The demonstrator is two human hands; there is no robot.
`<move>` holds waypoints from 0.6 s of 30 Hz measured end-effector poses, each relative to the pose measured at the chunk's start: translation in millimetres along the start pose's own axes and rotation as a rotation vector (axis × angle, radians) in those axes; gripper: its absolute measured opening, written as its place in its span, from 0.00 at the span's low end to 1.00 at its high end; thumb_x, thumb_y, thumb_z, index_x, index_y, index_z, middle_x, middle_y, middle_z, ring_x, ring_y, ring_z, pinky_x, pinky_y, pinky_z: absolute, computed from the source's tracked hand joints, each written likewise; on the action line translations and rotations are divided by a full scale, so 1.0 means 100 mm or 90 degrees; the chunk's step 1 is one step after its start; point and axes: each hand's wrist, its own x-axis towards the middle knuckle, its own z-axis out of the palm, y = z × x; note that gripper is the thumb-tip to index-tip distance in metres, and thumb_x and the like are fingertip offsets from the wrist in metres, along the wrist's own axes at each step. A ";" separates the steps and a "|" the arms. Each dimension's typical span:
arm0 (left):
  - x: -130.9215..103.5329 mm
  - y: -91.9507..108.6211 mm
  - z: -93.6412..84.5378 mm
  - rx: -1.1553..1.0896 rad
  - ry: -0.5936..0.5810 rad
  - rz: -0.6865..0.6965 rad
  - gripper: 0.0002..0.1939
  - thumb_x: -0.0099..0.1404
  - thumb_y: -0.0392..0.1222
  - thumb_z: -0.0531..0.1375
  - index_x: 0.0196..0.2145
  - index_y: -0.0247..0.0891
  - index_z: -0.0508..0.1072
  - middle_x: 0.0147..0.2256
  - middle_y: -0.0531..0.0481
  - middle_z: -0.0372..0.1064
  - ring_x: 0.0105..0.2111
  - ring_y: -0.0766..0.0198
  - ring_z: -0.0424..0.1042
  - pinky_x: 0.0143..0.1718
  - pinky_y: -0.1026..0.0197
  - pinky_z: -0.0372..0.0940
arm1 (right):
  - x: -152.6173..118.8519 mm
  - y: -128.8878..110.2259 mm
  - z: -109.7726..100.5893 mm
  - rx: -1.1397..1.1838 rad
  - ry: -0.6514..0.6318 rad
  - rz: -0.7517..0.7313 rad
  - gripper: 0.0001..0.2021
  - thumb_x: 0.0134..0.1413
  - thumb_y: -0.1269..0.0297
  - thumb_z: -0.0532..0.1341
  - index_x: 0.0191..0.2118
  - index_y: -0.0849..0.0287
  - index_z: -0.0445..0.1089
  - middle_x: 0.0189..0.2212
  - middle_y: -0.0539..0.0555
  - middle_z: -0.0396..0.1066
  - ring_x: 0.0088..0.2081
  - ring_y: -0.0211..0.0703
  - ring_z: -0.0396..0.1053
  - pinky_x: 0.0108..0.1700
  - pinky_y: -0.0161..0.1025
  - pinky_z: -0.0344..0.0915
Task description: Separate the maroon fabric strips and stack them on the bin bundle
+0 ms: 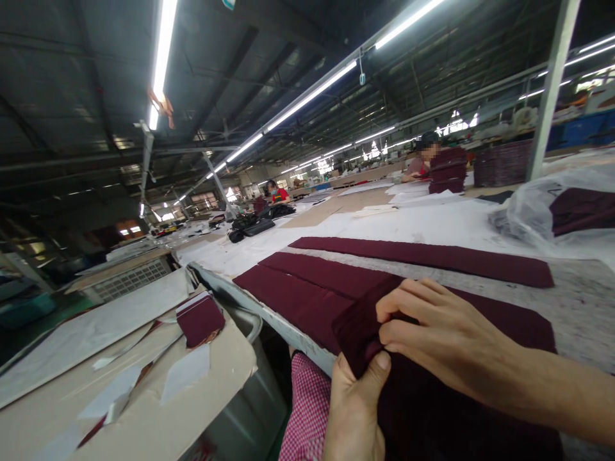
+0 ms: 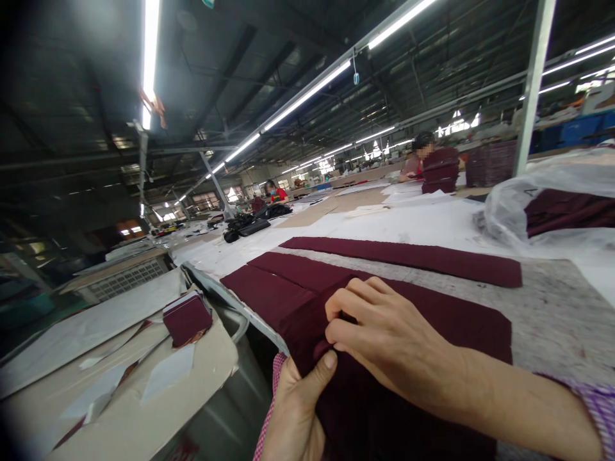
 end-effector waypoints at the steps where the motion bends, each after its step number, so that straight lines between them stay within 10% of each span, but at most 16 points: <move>1: 0.01 -0.01 0.00 -0.005 -0.005 0.003 0.14 0.54 0.34 0.73 0.40 0.42 0.83 0.41 0.46 0.82 0.49 0.51 0.78 0.61 0.48 0.64 | 0.01 -0.01 0.00 -0.010 0.010 -0.014 0.17 0.69 0.78 0.50 0.31 0.58 0.70 0.37 0.52 0.73 0.37 0.44 0.62 0.40 0.44 0.57; 18: -0.04 0.14 0.01 -0.040 -0.049 -0.052 0.16 0.56 0.38 0.71 0.44 0.41 0.83 0.44 0.43 0.81 0.56 0.47 0.74 0.63 0.45 0.63 | 0.01 0.03 -0.03 -0.007 0.024 -0.042 0.16 0.74 0.74 0.50 0.38 0.58 0.74 0.34 0.52 0.73 0.35 0.43 0.63 0.39 0.42 0.57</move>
